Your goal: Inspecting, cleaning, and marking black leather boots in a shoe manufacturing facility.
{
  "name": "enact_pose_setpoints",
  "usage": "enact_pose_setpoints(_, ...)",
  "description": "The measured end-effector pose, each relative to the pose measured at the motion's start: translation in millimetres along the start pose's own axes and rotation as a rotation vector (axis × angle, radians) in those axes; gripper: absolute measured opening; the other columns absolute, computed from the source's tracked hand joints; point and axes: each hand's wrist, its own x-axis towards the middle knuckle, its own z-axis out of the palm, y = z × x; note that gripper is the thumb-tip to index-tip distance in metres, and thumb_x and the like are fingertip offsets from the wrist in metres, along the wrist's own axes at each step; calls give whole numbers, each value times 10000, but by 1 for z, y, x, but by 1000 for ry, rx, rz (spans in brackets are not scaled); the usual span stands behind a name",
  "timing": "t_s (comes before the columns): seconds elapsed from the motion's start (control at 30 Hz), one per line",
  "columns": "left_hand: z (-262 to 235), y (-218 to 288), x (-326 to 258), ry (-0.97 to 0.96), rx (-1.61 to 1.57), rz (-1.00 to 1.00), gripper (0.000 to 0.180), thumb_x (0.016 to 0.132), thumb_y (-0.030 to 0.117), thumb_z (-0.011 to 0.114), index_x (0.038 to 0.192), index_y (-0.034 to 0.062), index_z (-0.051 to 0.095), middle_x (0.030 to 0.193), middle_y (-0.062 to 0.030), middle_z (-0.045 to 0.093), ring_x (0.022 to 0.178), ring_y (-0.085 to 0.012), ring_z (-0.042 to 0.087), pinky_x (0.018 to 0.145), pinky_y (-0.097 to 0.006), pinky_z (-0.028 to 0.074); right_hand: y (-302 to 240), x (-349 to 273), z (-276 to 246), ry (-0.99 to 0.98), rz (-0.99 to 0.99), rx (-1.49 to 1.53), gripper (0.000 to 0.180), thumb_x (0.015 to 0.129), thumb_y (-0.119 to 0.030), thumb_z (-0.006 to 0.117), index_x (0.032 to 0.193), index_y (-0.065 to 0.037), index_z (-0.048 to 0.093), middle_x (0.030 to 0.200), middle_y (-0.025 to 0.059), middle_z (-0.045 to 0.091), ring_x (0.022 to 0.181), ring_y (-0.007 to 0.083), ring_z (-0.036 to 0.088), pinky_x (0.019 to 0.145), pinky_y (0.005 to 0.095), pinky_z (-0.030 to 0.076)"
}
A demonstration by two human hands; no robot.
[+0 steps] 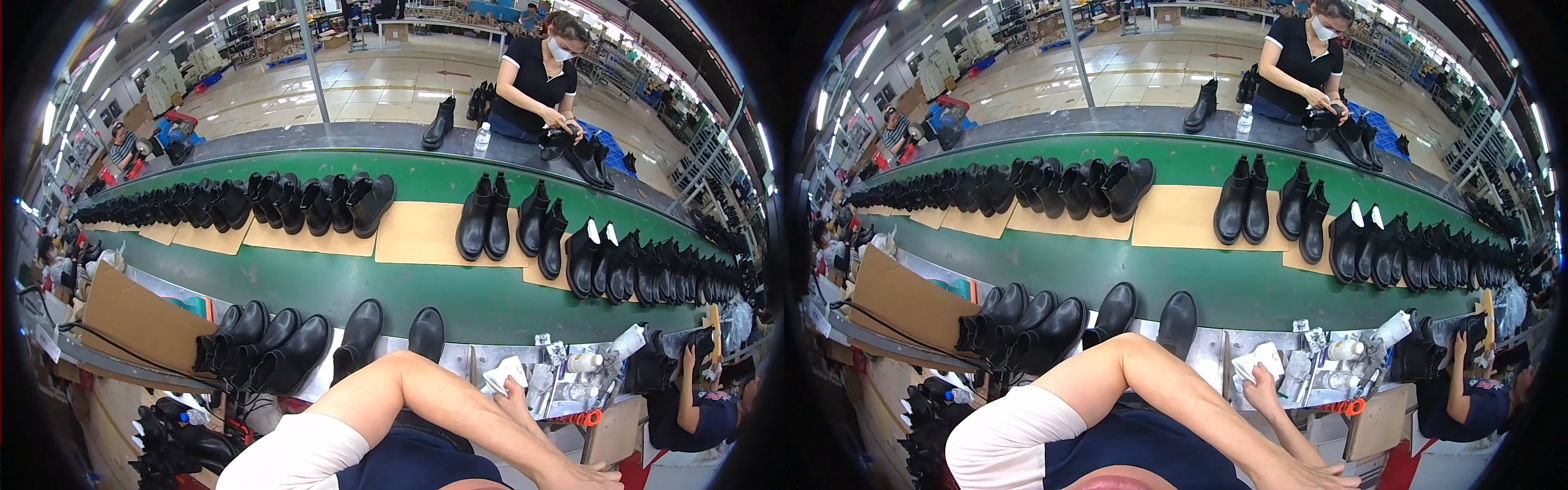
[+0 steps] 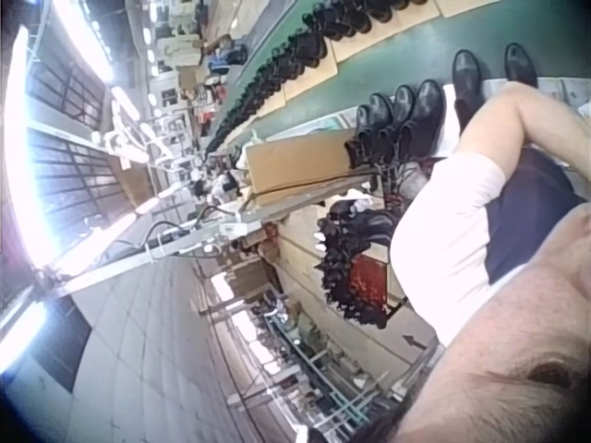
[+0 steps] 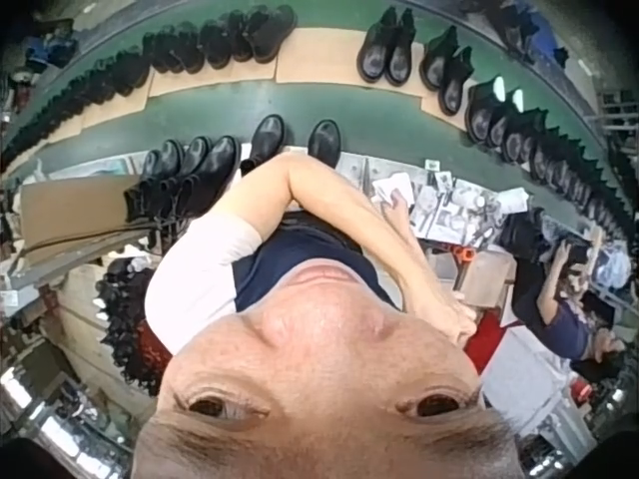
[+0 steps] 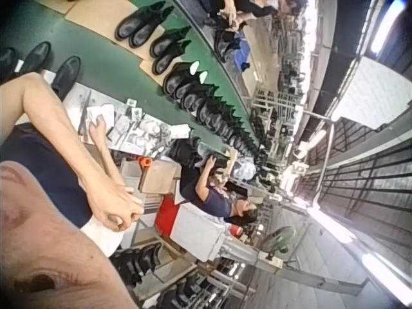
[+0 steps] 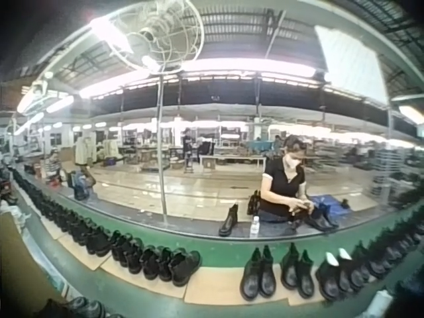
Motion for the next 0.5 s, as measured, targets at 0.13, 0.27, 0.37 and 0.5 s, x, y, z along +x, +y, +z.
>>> enact_pose_setpoints(0.13, 16, -18, 7, -139, 38, 118, 401, 767, 389, 542, 984, 56, 588, 1074, -167, 482, 1034, -370, 402, 770, -600, 364, 5, -10, -3, -16, 72, -8, 262, 636, 0, 483, 865, 24, 607, 845, 231, 543, 824, 403, 551, 754, 393, 453)
enact_pose_setpoints(0.27, 15, -7, -7, 24, -42, 65, 405, 770, 403, 527, 960, 51, 590, 1022, -205, 461, 939, -377, 418, 760, -542, 353, 6, -17, -7, -4, 46, 7, 319, 646, 3, 482, 932, -4, 624, 852, 191, 554, 827, 371, 561, 752, 389, 454)
enact_pose_setpoints(0.37, 13, -1, -13, 9, -37, 51, 386, 774, 390, 530, 935, 45, 593, 989, -212, 460, 931, -374, 421, 763, -520, 335, 7, -20, -6, -9, 27, -27, 305, 650, -1, 488, 926, -5, 621, 870, 182, 557, 831, 371, 558, 755, 389, 454)
enact_pose_setpoints(0.5, 18, -2, -16, 65, -143, 93, 337, 784, 345, 539, 880, 28, 599, 929, -198, 494, 942, -355, 444, 792, -502, 336, 3, -17, -9, -20, 48, -84, 301, 651, 0, 489, 923, -6, 617, 870, 191, 549, 839, 382, 551, 764, 399, 451)
